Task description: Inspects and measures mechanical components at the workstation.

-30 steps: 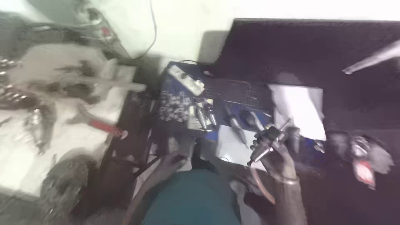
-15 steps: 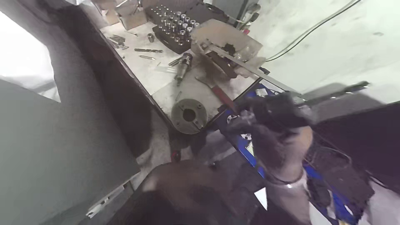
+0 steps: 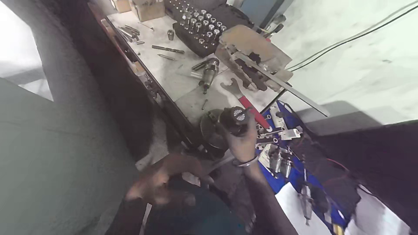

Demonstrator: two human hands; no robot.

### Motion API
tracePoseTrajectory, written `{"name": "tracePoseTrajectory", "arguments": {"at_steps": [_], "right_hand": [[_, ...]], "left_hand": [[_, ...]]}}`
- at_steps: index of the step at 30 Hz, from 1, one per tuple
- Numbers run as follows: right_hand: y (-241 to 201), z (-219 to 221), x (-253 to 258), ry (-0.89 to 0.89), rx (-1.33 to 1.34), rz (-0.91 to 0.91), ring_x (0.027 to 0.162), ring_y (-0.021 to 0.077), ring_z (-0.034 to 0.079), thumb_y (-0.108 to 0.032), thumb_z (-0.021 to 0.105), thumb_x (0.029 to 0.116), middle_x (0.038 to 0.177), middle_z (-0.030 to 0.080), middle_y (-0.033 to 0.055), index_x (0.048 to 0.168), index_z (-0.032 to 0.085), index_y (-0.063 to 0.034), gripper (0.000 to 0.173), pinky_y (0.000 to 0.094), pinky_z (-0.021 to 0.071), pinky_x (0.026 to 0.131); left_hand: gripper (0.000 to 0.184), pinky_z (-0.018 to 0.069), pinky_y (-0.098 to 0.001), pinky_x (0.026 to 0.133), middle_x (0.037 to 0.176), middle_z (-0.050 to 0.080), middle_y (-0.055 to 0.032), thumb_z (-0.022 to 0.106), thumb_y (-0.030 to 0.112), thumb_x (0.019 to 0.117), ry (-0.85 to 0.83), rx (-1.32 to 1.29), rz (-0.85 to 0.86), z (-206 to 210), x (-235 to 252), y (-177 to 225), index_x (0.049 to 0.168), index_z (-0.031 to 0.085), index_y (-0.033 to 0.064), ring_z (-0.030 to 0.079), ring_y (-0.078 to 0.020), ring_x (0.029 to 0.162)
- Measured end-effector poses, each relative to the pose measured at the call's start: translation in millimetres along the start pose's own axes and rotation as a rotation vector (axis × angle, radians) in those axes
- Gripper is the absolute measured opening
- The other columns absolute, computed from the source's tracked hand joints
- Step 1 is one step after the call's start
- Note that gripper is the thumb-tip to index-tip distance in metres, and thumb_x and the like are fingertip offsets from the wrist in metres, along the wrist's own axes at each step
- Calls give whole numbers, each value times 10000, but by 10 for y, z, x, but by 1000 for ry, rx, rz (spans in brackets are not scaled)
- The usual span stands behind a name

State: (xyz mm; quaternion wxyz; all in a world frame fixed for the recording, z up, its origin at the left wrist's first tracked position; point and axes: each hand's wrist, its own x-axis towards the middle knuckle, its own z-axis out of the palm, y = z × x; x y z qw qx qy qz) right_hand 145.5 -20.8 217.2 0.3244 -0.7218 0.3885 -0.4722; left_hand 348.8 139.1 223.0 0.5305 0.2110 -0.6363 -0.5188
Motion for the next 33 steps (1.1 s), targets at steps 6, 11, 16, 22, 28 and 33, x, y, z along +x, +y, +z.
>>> {"name": "tracePoseTrajectory", "arguments": {"at_steps": [6,11,16,22,28,33], "right_hand": [[212,-41,-92,-82,-314,15,1162,268,625,-504,864,664,1171,696,152,1224,657,5,785,504,458,1072],[153,-76,-158,-42,-479,-18,1175,353,604,-629,836,690,1211,670,201,1221,649,22,861,588,428,1060],[93,-143,-132,-110,-485,29,1194,349,599,-603,848,692,1225,664,193,1245,638,2,846,590,438,1061],[123,-171,-90,-197,-504,-27,1220,343,586,-641,825,707,1236,672,161,1246,677,-44,818,602,407,1087],[160,-855,108,-424,-266,40,1386,248,491,-527,820,797,1534,475,170,1473,538,-88,854,399,519,1063],[273,-1345,369,-172,-395,117,1108,186,668,-399,646,976,1270,670,128,1219,696,-67,414,371,588,914]], "left_hand": [[418,575,-365,971,1179,715,-95,643,426,998,24,-9,8,-128,-6,-40,1202,673,63,682,-176,1105],[425,578,-372,963,1173,714,-92,632,430,1002,49,-34,5,-208,-59,-94,1227,667,72,683,-188,1097],[422,580,-363,955,1163,718,-92,616,441,1011,37,-7,10,-268,-21,-131,1211,662,73,685,-184,1096],[461,581,-363,967,1142,722,-92,602,469,1012,5,27,24,-352,15,-145,1221,657,62,688,-181,1095],[366,583,-369,961,1113,729,-51,533,432,1053,44,19,-39,-441,-101,-163,1142,684,110,695,-153,1073],[227,610,-352,864,935,698,-10,580,326,1046,181,77,-42,-510,-204,-253,963,669,135,703,-140,928]]}}
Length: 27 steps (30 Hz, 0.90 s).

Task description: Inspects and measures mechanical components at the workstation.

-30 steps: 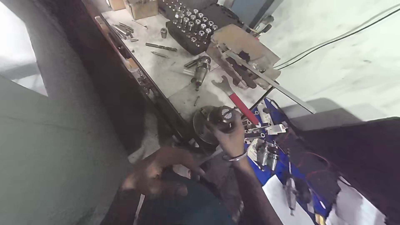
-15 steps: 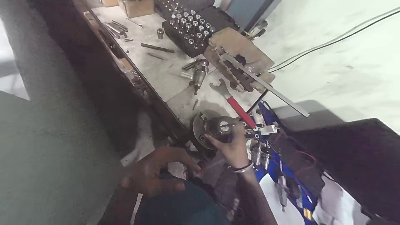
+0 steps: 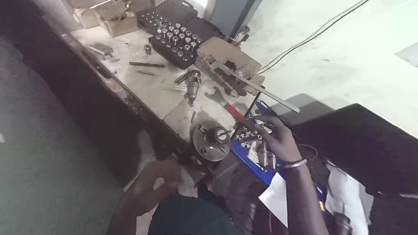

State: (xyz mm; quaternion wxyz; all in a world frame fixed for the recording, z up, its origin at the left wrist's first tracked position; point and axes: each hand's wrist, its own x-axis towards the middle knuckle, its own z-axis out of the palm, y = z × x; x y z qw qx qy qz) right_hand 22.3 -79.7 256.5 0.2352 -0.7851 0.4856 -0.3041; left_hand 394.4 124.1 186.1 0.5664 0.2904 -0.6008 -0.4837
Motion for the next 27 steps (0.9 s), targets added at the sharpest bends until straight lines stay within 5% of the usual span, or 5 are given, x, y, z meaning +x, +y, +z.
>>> {"name": "tracePoseTrajectory", "arguments": {"at_steps": [4,8,12,20,27], "right_hand": [[73,-151,224,146,-81,-40,960,168,704,-351,591,1008,1074,734,101,1014,718,-47,330,399,587,873],[40,-399,729,114,-370,18,1154,386,636,-291,664,980,1299,632,199,1306,644,-84,387,625,522,943],[492,-432,1228,-50,-611,202,1117,533,602,-322,775,907,1288,615,262,1389,607,-174,532,748,476,837],[464,-448,1322,-3,-416,326,810,437,697,-306,718,944,920,736,183,1200,722,-172,289,710,517,687],[185,-704,183,186,-54,184,718,217,635,-317,705,926,893,666,116,1280,600,-50,455,458,559,674]], "left_hand": [[244,604,-344,846,905,689,21,632,409,1007,48,38,27,-23,68,20,913,655,185,696,-131,892],[151,608,-280,860,1003,729,58,738,313,937,140,214,-30,7,57,100,1054,711,221,705,-78,939],[250,583,-188,706,795,705,77,723,380,941,186,466,-149,58,-15,291,859,699,145,655,31,730],[255,561,-175,557,868,741,87,584,68,1004,395,303,-160,199,-123,294,1200,717,163,634,17,615],[223,583,-260,902,1101,738,84,652,331,1005,-35,105,-78,302,104,290,1195,726,241,691,-34,990]]}}
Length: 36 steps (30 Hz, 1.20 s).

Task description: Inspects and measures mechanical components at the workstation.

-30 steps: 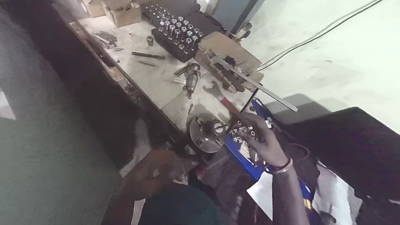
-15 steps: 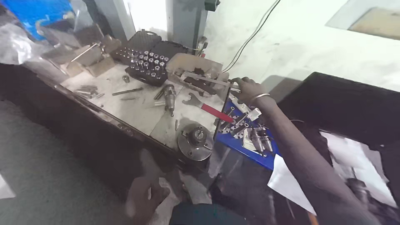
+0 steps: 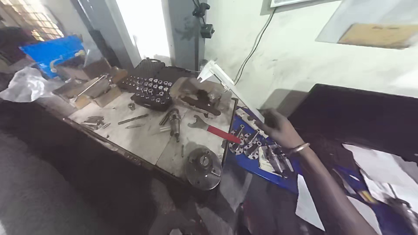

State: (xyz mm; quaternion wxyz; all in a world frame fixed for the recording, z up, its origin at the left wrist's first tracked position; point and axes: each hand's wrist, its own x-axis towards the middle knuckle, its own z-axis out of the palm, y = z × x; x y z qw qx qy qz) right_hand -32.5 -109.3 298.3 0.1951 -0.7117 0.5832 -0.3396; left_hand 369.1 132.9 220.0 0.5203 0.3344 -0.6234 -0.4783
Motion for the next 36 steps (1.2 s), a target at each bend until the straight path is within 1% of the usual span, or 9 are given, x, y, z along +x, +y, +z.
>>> {"name": "tracePoseTrajectory", "arguments": {"at_steps": [4,6,9,12,15,18,28,31,36], "right_hand": [[-133,-15,-579,13,149,101,593,47,574,-497,748,878,723,630,-43,951,709,-126,381,261,504,555],[-57,-72,-837,33,44,173,616,87,596,-604,751,812,718,644,-33,901,723,-147,467,354,516,590],[161,-281,-1207,-1,-150,144,653,181,642,-713,739,754,735,681,14,932,752,-151,589,502,541,632],[346,-548,-1501,9,-267,-14,575,173,610,-733,698,773,670,651,7,899,749,-134,615,480,517,556],[580,-788,-1703,23,-268,-125,549,126,567,-735,671,809,659,629,-20,871,739,-144,597,409,501,531],[783,-981,-1786,47,-226,-165,566,121,563,-709,670,836,693,649,-5,873,742,-130,584,386,497,541],[1231,-964,-1784,0,-139,-277,743,213,659,-621,604,921,856,694,61,977,734,-109,532,441,553,670],[1113,-858,-1849,-11,-132,-262,815,239,661,-698,673,811,913,701,67,1024,728,-130,609,487,527,733],[782,-587,-1985,159,-351,-238,771,299,650,-897,606,656,850,681,94,946,715,-118,838,533,485,699]], "left_hand": [[339,560,-266,896,1087,726,-41,555,336,1055,-386,-52,-71,425,426,129,1174,705,56,669,-56,994],[485,578,-345,927,1169,712,-95,528,395,1061,-468,-132,-119,691,570,88,1364,604,24,686,-136,1033],[762,592,-414,922,1265,677,-137,496,549,1025,-418,-359,-213,1103,736,-229,1553,334,25,698,-228,1072],[953,620,-463,832,1228,700,-198,449,763,921,-186,-526,-418,1379,838,-440,1538,383,39,732,-327,987],[637,637,-438,706,1079,736,-168,479,620,996,80,-587,-526,1602,932,-267,1269,623,62,746,-301,872],[375,642,-367,677,989,766,-106,666,452,956,5,-606,-525,1835,1018,-144,1110,753,121,752,-209,792],[284,621,-304,727,953,764,-60,684,390,958,83,-611,-429,2475,908,-141,1088,777,155,736,-143,809],[331,626,-336,753,985,764,-78,654,414,972,116,-521,-402,2479,834,-131,1143,765,153,739,-163,834],[358,629,-319,639,821,754,-38,603,453,1000,233,-204,-334,2324,880,-188,987,763,134,727,-142,693]]}}
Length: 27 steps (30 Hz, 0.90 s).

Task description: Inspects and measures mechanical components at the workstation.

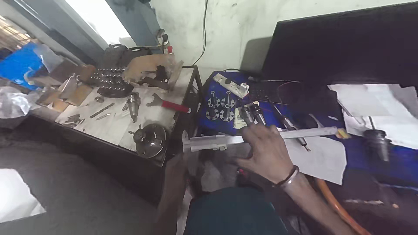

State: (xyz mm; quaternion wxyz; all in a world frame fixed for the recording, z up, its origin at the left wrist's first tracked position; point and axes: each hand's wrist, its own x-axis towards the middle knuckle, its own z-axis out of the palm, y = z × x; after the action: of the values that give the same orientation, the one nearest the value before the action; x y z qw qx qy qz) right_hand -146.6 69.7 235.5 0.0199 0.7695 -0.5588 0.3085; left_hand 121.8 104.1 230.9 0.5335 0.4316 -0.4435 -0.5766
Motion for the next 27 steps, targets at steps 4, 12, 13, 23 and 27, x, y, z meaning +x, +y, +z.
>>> {"name": "tracePoseTrajectory", "arguments": {"at_steps": [4,12,13,23,27], "right_hand": [[-363,146,37,95,-85,22,693,290,610,-965,500,661,764,625,87,854,691,-117,890,506,457,639],[-758,254,89,221,-161,-7,527,238,539,-968,424,749,611,579,59,808,655,-95,905,427,400,511],[-785,254,90,224,-163,-19,514,234,531,-958,433,759,604,572,59,823,653,-89,898,420,395,499],[-841,131,169,182,-109,-153,545,209,594,-739,555,875,697,663,72,1069,667,-68,707,385,458,488],[-877,124,208,89,-90,-152,553,249,605,-773,533,868,691,653,94,1082,672,-46,771,438,485,505]], "left_hand": [[357,621,-332,608,733,719,-17,537,356,1053,-89,308,56,-291,-14,126,926,736,88,696,-129,622],[386,639,-325,621,807,758,-71,500,345,1077,-282,83,37,-681,-27,135,997,747,60,732,-153,659],[401,638,-328,619,811,758,-68,503,374,1072,-289,78,30,-722,-18,128,997,751,69,731,-154,659],[302,608,-251,646,817,745,11,546,342,1053,-286,-36,60,-783,109,148,996,741,119,702,-70,692],[155,576,-217,621,729,687,71,609,225,1026,-232,-62,-21,-711,98,221,935,687,126,653,-24,637]]}}
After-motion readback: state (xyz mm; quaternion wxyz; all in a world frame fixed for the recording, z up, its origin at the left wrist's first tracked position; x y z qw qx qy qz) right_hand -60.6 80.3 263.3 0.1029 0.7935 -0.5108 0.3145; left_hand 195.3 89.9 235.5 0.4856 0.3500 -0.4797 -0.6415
